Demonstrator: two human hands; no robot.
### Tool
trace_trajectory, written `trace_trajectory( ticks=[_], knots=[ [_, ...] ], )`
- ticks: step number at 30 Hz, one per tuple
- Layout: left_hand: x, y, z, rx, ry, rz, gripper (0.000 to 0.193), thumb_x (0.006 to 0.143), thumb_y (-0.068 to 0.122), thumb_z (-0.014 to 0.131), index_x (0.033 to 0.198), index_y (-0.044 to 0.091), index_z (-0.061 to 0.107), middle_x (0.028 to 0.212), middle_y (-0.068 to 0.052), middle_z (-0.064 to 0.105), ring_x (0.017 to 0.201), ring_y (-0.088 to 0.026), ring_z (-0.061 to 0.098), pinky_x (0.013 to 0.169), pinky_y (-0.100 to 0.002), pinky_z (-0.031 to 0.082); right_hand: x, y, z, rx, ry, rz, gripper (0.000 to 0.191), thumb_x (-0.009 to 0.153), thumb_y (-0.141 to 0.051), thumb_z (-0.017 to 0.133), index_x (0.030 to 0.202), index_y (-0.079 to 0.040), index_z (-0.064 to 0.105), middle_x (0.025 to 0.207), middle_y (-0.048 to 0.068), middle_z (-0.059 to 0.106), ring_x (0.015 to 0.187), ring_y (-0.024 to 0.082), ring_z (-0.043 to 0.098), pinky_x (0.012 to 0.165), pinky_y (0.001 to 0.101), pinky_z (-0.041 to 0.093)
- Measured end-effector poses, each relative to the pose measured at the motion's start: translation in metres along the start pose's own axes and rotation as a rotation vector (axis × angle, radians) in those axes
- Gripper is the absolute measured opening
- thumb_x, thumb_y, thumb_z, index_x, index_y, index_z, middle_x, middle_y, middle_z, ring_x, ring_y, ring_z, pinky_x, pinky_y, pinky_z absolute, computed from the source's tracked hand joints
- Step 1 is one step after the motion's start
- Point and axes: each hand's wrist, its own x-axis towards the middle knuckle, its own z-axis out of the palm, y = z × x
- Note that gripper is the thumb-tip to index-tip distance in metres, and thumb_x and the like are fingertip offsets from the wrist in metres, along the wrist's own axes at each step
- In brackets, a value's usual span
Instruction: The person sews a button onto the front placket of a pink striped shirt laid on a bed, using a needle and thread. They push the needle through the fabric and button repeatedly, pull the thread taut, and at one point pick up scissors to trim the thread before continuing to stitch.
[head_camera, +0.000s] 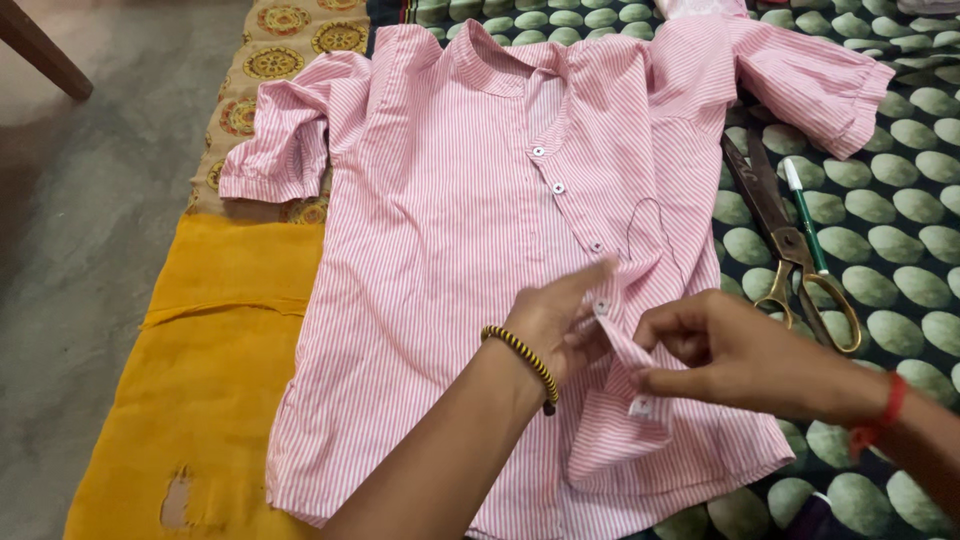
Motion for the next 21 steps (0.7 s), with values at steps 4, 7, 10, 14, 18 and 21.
trace_trajectory(
  ticks=[4, 7, 10, 14, 18, 21],
  knots=[
    [0.005, -0.012, -0.003, 0.065, 0.19, 0.331, 0.033, 0.074, 0.003, 0.082, 0.106, 0.0, 0.071, 0.088, -0.008, 0.073, 0.072, -0.018, 0.068, 0.065, -0.031, 0.058, 0.01, 0.0, 0.011, -0.198, 0.043, -0.098, 0.026, 0.075, -0.02, 0.083, 0.074, -0.002, 0.066, 0.054, 0.0, 0.034, 0.051, 0.011, 0.032, 0.049, 0.0335, 0.029],
    [0.002, -0.019, -0.009, 0.321, 0.441, 0.53, 0.03, 0.075, 0.006, 0.083, 0.103, 0.0, 0.075, 0.088, -0.007, 0.075, 0.072, -0.014, 0.068, 0.066, -0.028, 0.055, 0.02, 0.001, 0.012, -0.208, 0.023, -0.094, 0.025, 0.077, -0.023, 0.084, 0.075, -0.004, 0.069, 0.054, -0.002, 0.041, 0.052, 0.009, 0.037, 0.05, 0.0314, 0.033],
    [-0.002, -0.009, -0.018, 0.459, 0.561, 0.505, 0.03, 0.077, 0.013, 0.084, 0.103, 0.003, 0.073, 0.093, -0.005, 0.077, 0.076, -0.014, 0.071, 0.071, -0.027, 0.057, 0.029, 0.002, 0.012, -0.149, 0.036, -0.125, 0.017, 0.081, -0.027, 0.082, 0.082, -0.01, 0.078, 0.055, -0.005, 0.052, 0.054, 0.006, 0.042, 0.051, 0.0281, 0.037],
    [-0.014, 0.002, -0.031, 0.191, 0.356, 0.277, 0.037, 0.086, 0.027, 0.079, 0.108, 0.0, 0.067, 0.098, -0.01, 0.073, 0.078, -0.019, 0.07, 0.072, -0.034, 0.057, 0.04, 0.006, 0.009, 0.221, 0.252, -0.194, 0.014, 0.089, -0.018, 0.068, 0.096, -0.008, 0.073, 0.067, -0.005, 0.056, 0.059, 0.007, 0.042, 0.052, 0.0276, 0.035],
    [-0.019, -0.003, -0.04, 0.184, 0.244, 0.131, 0.038, 0.088, 0.033, 0.068, 0.11, 0.002, 0.07, 0.097, -0.008, 0.075, 0.081, -0.017, 0.073, 0.073, -0.03, 0.058, 0.049, 0.015, 0.002, 0.367, 0.387, -0.109, 0.027, 0.097, -0.022, 0.049, 0.107, -0.009, 0.071, 0.081, -0.007, 0.059, 0.066, 0.005, 0.049, 0.058, 0.0234, 0.043],
    [-0.018, -0.021, -0.042, 0.205, 0.207, 0.194, 0.037, 0.08, 0.014, 0.081, 0.111, -0.004, 0.07, 0.091, -0.009, 0.074, 0.079, -0.017, 0.072, 0.072, -0.029, 0.06, 0.059, 0.019, 0.002, 0.33, 0.353, -0.158, 0.032, 0.098, -0.02, 0.047, 0.108, -0.009, 0.075, 0.076, -0.002, 0.06, 0.065, 0.007, 0.05, 0.057, 0.0243, 0.043]
  ],
)
